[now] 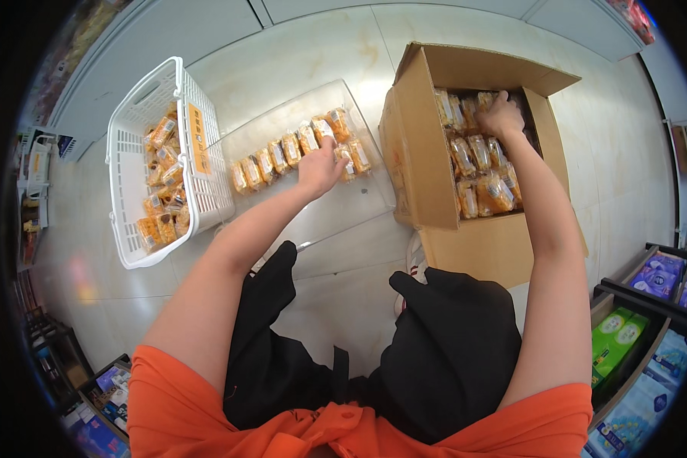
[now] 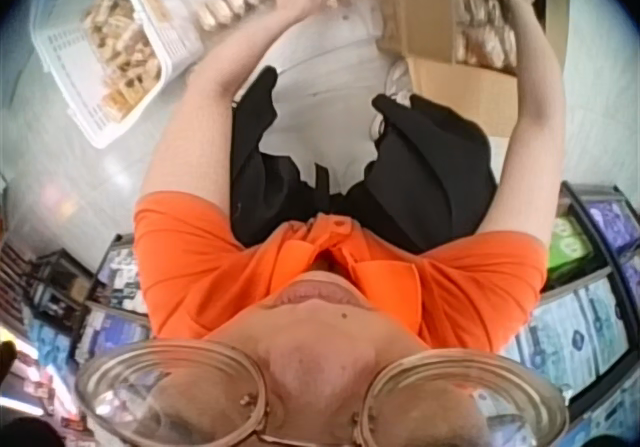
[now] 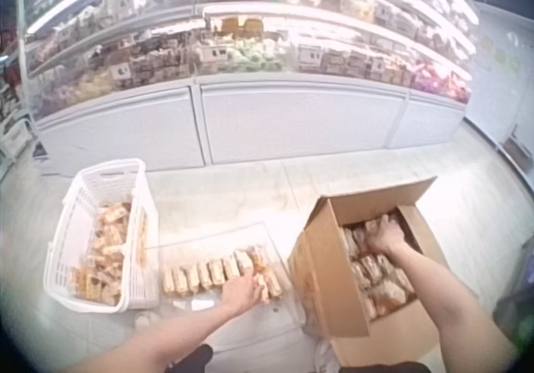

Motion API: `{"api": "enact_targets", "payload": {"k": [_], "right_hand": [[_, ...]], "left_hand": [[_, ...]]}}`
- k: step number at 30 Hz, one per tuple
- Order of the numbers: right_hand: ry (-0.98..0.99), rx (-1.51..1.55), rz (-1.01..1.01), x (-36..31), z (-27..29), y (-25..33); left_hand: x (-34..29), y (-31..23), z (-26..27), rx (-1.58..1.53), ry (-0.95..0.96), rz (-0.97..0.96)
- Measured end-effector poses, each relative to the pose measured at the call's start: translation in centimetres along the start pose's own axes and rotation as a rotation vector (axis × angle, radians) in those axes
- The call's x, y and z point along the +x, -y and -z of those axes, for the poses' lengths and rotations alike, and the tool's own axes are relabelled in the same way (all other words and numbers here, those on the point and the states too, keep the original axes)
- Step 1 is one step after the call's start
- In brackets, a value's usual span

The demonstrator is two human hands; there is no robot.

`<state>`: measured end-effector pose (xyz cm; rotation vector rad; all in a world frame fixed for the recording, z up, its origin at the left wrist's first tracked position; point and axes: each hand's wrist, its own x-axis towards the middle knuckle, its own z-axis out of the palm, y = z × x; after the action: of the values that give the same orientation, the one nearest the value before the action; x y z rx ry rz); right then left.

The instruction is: The person unloads packaged food items from a basket and a cardboard box, arranging them in a row on a clear plastic tray.

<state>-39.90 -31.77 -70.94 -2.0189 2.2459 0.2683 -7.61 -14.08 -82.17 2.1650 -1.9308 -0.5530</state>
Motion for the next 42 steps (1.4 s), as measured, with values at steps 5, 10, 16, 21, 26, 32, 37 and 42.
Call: {"api": "enact_targets", "payload": {"k": [5,10,16,21,26,32,37,42], "right_hand": [[-0.004,-0.025,0.014,0.2,-0.3,0.0],[0.004,-0.027,0.004,0.0,0.0,0.5],[-0.038,-0.029,0.026,-0.5,-0.2,-0.1],[-0.043,-0.038,0.037,-0.7,-0.3,0.1],[-0.054,-0.011,0.037,-1.1,0.4,0.4],[-0.030,0.157,0.038,-1.2,1.6,-0.2],[-0.015,0.177,0.091,-0.4,0.8,-1.6],[0.008,0.160,0.069,-1.7,1.0,-0.3]], "left_hand": [[1.1,-0.4,3.5,0.391,0.081,-0.201],[1.4,-0.2,3.9,0.635,0.118,-0.296],[1.9,-0.3,2.8,0.678,0.139,-0.307],[3.1,-0.7,4.1,0.710,0.400,-0.349],[3.5,2.7,2.5,0.718,-0.011,-0.633],[4.5,0.6,3.3,0.665,0.224,-0.476],[4.6,0.2,2.8,0.731,0.162,-0.439],[4.6,0.4,2.9,0.661,0.217,-0.404]]}}
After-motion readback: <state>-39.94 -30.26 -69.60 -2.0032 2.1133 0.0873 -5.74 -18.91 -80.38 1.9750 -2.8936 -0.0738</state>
